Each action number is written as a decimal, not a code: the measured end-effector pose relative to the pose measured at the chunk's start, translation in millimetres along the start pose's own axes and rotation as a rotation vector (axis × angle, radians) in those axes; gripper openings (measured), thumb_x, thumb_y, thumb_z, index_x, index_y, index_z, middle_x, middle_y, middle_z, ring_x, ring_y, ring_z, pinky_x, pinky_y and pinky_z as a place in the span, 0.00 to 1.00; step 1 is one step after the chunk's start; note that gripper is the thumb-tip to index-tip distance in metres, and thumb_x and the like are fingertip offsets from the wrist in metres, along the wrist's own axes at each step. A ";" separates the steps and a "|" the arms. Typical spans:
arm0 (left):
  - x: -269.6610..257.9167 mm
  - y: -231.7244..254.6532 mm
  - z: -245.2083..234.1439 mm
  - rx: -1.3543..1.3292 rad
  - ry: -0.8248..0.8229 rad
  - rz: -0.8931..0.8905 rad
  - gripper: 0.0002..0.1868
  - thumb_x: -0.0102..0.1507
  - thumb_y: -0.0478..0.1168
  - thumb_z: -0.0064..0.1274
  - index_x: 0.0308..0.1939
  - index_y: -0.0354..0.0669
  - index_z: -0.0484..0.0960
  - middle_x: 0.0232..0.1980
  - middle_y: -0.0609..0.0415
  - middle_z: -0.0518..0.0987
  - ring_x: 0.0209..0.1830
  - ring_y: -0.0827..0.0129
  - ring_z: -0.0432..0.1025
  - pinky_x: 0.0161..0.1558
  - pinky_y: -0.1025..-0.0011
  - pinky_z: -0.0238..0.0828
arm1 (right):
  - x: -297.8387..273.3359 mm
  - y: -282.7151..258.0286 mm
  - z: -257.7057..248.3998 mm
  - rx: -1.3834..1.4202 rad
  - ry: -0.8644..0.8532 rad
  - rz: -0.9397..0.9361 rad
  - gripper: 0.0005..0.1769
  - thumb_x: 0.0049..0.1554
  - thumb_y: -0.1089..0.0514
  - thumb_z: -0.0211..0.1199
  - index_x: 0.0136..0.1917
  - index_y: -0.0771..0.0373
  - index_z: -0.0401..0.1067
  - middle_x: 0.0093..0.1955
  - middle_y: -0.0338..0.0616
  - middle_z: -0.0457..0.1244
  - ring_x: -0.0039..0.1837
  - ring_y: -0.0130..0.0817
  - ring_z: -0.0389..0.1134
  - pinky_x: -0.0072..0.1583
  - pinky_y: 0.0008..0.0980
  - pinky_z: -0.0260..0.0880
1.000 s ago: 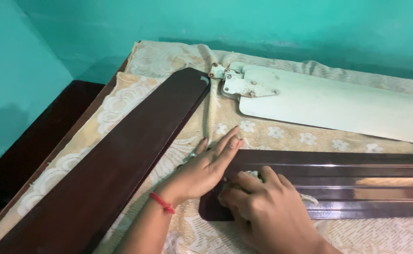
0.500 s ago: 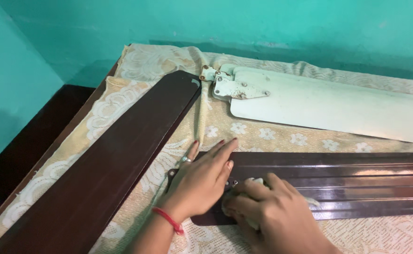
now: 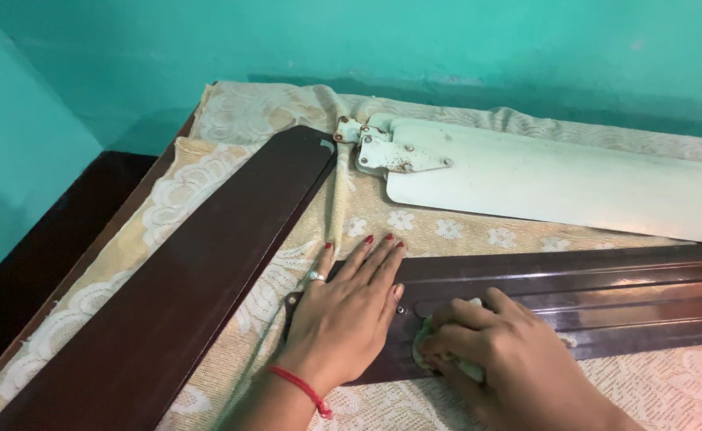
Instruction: The person wipes a white ceiling fan blade with a cloth, then moves to a dark brown blade and wipes it thoroughly. The person handles the blades one at a time on a cloth-covered surface.
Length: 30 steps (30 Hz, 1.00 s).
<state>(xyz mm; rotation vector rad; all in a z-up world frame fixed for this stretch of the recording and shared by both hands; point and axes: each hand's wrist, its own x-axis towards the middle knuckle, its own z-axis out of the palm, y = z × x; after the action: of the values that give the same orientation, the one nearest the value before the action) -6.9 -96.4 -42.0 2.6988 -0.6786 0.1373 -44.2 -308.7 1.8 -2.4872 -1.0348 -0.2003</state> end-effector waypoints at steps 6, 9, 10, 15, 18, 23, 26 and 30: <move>-3.7 0.2 0.3 0.022 0.014 0.013 0.30 0.70 0.49 0.29 0.75 0.44 0.59 0.79 0.55 0.59 0.78 0.62 0.51 0.74 0.46 0.36 | 25.2 3.7 16.6 -0.177 -0.012 0.280 0.09 0.49 0.55 0.69 0.46 0.53 0.81 0.45 0.37 0.69 0.43 0.45 0.64 0.47 0.43 0.68; -1.2 0.1 -2.7 0.017 0.005 0.015 0.30 0.71 0.51 0.29 0.75 0.44 0.59 0.79 0.54 0.58 0.78 0.61 0.50 0.73 0.47 0.36 | 23.9 7.6 12.7 -0.205 0.015 0.226 0.09 0.49 0.55 0.69 0.45 0.56 0.80 0.44 0.39 0.68 0.41 0.45 0.64 0.47 0.43 0.68; -0.8 0.4 -2.9 0.006 -0.006 0.012 0.30 0.71 0.52 0.29 0.75 0.44 0.58 0.79 0.54 0.58 0.78 0.61 0.50 0.73 0.47 0.35 | 17.9 8.5 11.3 -0.208 0.005 0.197 0.10 0.50 0.54 0.69 0.46 0.56 0.80 0.43 0.39 0.68 0.41 0.44 0.64 0.47 0.43 0.68; -1.0 0.4 -2.2 0.013 -0.029 -0.005 0.30 0.71 0.53 0.28 0.74 0.46 0.60 0.79 0.55 0.57 0.78 0.62 0.50 0.73 0.46 0.34 | -13.5 25.3 -3.4 -0.112 0.036 0.035 0.11 0.46 0.55 0.69 0.45 0.49 0.80 0.49 0.31 0.69 0.46 0.37 0.65 0.47 0.37 0.68; 0.8 2.2 -3.4 0.025 -0.022 -0.004 0.30 0.71 0.53 0.28 0.75 0.46 0.60 0.79 0.55 0.57 0.78 0.62 0.50 0.73 0.46 0.33 | -5.6 25.3 0.7 -0.182 -0.025 0.189 0.11 0.46 0.55 0.70 0.46 0.49 0.81 0.46 0.30 0.69 0.44 0.39 0.63 0.46 0.37 0.68; 1.6 6.3 -7.3 0.034 -0.065 -0.022 0.33 0.70 0.58 0.29 0.75 0.48 0.59 0.81 0.56 0.56 0.81 0.62 0.48 0.73 0.44 0.30 | 14.3 10.7 7.2 -0.209 0.007 0.248 0.10 0.48 0.55 0.73 0.45 0.50 0.82 0.45 0.31 0.70 0.43 0.41 0.63 0.44 0.39 0.68; 0.0 5.8 -8.5 0.054 -0.047 -0.001 0.36 0.68 0.61 0.32 0.76 0.47 0.59 0.81 0.55 0.56 0.81 0.61 0.48 0.72 0.45 0.31 | 11.1 7.9 -0.4 -0.153 0.046 0.168 0.15 0.40 0.61 0.73 0.44 0.52 0.83 0.46 0.33 0.70 0.42 0.44 0.63 0.41 0.40 0.69; 1.1 4.2 -9.5 0.037 -0.074 -0.006 0.36 0.68 0.62 0.33 0.75 0.47 0.58 0.82 0.55 0.55 0.81 0.61 0.47 0.72 0.46 0.30 | 5.5 12.8 -11.8 -0.221 -0.021 0.249 0.18 0.40 0.62 0.72 0.46 0.52 0.84 0.48 0.34 0.70 0.43 0.44 0.63 0.41 0.41 0.71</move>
<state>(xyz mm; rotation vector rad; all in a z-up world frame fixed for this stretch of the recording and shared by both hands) -8.0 -96.8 -31.7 2.7529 -0.6964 0.0492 -30.9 -318.5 9.7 -2.7944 -0.7339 -0.2216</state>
